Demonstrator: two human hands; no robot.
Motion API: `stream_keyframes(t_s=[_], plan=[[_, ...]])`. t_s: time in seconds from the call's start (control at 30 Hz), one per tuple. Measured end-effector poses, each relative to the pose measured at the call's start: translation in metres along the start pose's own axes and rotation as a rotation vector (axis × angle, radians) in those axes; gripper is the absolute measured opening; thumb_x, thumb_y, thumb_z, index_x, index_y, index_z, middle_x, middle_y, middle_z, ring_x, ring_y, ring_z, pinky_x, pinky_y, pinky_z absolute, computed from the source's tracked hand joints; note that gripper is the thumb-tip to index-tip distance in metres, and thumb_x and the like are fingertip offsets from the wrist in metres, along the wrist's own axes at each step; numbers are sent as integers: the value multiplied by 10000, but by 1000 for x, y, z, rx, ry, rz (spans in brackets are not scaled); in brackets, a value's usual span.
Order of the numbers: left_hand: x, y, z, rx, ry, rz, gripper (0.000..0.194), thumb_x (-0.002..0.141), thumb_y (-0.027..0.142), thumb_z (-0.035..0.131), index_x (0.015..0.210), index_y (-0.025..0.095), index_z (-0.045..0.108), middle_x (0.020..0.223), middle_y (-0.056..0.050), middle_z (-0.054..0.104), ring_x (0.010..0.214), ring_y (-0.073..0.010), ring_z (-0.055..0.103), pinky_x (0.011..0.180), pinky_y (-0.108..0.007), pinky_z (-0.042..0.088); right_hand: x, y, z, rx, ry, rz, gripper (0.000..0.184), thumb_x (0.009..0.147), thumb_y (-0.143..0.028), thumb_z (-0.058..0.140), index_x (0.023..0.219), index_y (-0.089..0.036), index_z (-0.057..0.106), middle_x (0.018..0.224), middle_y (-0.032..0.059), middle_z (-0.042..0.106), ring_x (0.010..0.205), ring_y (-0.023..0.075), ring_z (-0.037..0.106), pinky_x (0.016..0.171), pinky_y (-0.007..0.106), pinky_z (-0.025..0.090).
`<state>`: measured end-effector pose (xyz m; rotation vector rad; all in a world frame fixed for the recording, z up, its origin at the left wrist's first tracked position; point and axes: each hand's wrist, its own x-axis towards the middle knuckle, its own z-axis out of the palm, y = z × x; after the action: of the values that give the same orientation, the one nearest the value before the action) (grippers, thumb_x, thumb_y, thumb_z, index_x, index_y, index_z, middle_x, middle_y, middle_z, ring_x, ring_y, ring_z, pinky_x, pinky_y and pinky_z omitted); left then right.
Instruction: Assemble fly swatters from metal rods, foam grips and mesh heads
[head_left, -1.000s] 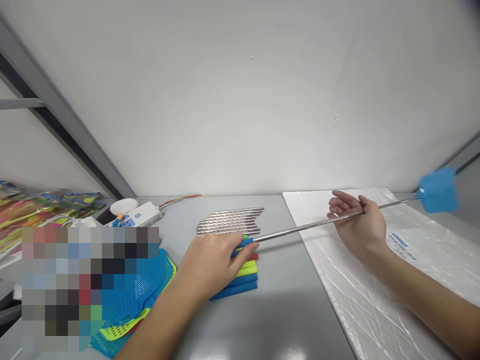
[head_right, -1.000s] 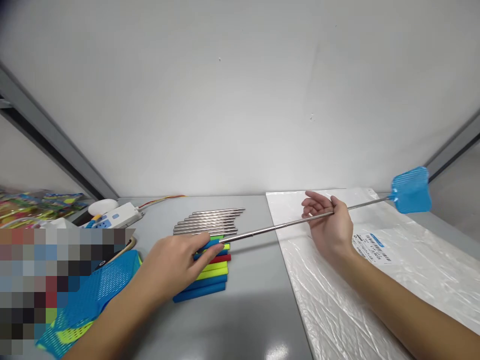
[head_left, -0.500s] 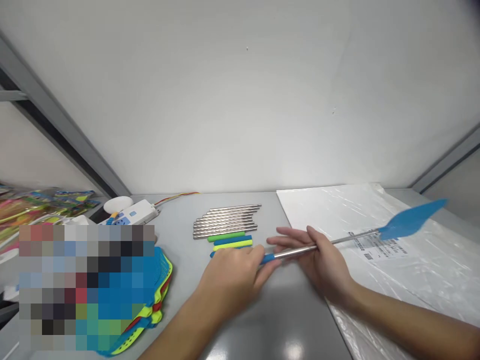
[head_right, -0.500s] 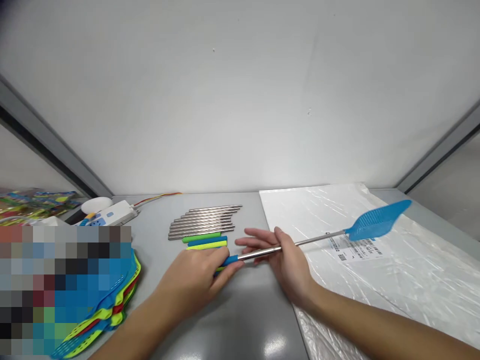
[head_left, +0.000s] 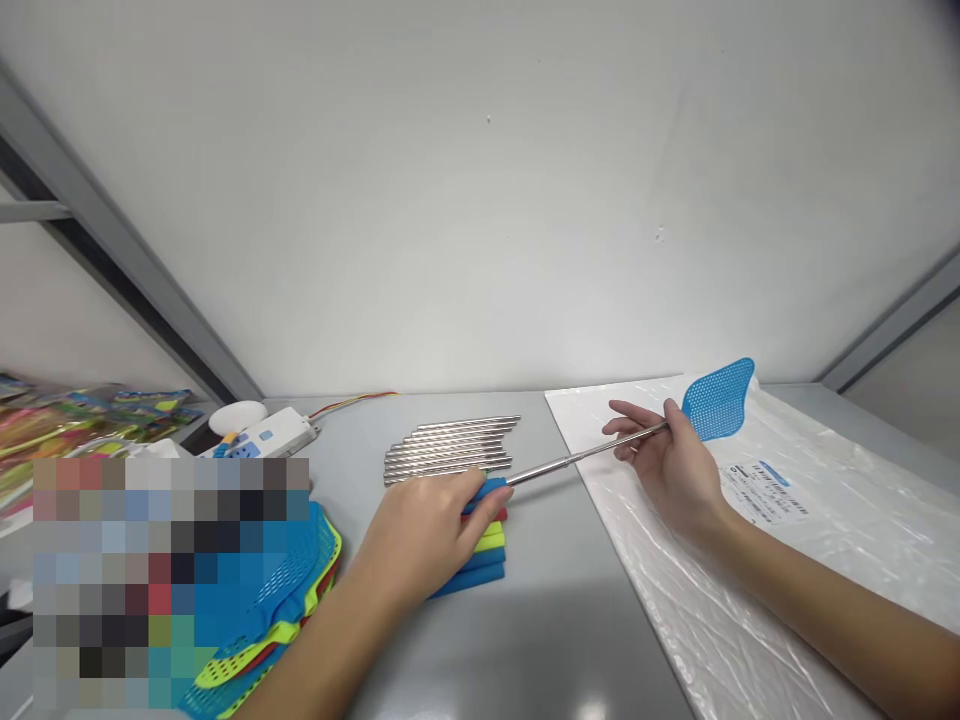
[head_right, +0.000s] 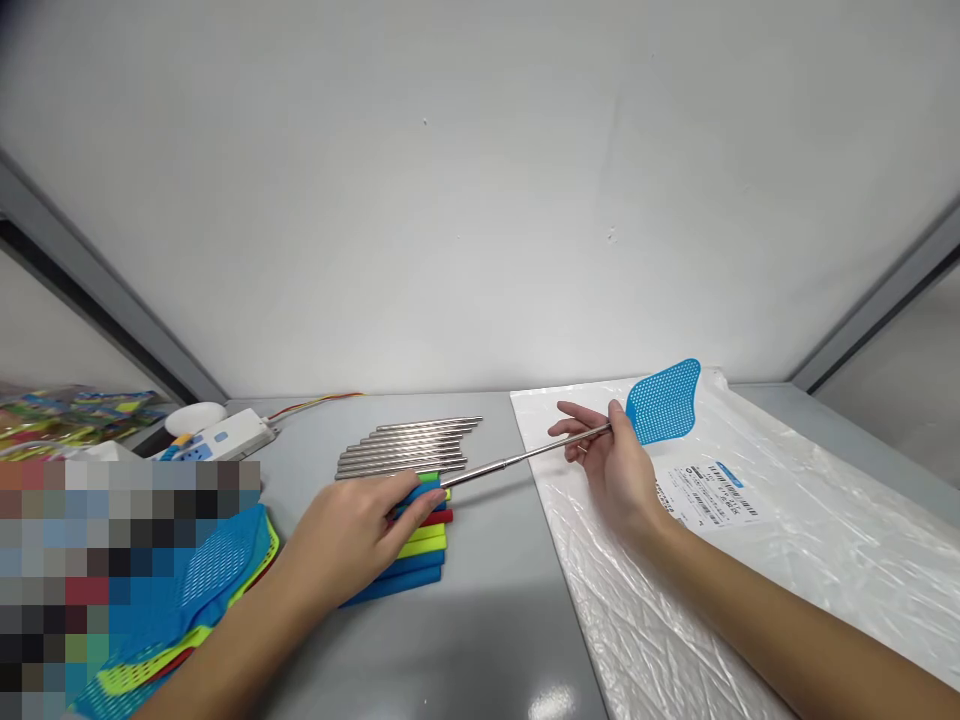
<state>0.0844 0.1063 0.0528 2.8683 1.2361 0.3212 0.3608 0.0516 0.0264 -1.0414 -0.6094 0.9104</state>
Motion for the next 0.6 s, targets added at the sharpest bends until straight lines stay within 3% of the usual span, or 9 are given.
stream_keyframes(t_s=[0.13, 0.2, 0.3, 0.4, 0.5, 0.6], plan=[[-1, 22, 3, -77, -57, 26, 423, 999, 480, 301, 780, 216, 549, 682, -9, 647, 600, -181, 584, 530, -276, 223, -31, 8, 20, -37, -53, -10, 490, 946, -535, 407, 1009, -171, 728, 963, 122, 732, 741, 188, 586, 651, 316, 443], [-4, 35, 5, -113, -85, 63, 402, 1000, 449, 305, 788, 210, 550, 684, -19, 646, 588, -181, 577, 518, -282, 210, -51, 14, 28, -52, -245, 101, 536, 964, -549, 341, 1024, -177, 721, 984, 126, 737, 730, 209, 625, 692, 365, 468], [-9, 44, 6, -154, -81, 98, 403, 1002, 434, 293, 775, 206, 535, 675, -20, 625, 582, -181, 563, 518, -290, 202, -69, 19, 31, -97, -375, 86, 558, 977, -561, 279, 1140, -211, 682, 1126, 130, 704, 823, 234, 652, 702, 379, 469], [-11, 40, 3, -218, -90, 51, 401, 997, 462, 310, 749, 213, 502, 662, -2, 604, 583, -174, 539, 530, -285, 216, -65, 21, 27, -157, -496, 119, 564, 969, -590, 280, 1305, -253, 583, 1229, 128, 655, 861, 219, 650, 747, 376, 464], [-10, 33, -1, -371, -113, -32, 390, 993, 467, 328, 732, 217, 472, 667, 16, 588, 600, -157, 516, 549, -277, 248, -49, 21, 22, -112, -598, 199, 642, 882, -680, 414, 1332, -244, 552, 1213, 143, 643, 876, 241, 650, 709, 370, 473], [-8, 30, -4, -527, -128, -95, 410, 1000, 471, 302, 712, 215, 443, 631, 33, 547, 591, -143, 491, 561, -270, 271, -32, 16, 17, 29, -450, 155, 626, 800, -693, 551, 1225, -236, 608, 1005, 83, 665, 763, 196, 615, 649, 330, 473]])
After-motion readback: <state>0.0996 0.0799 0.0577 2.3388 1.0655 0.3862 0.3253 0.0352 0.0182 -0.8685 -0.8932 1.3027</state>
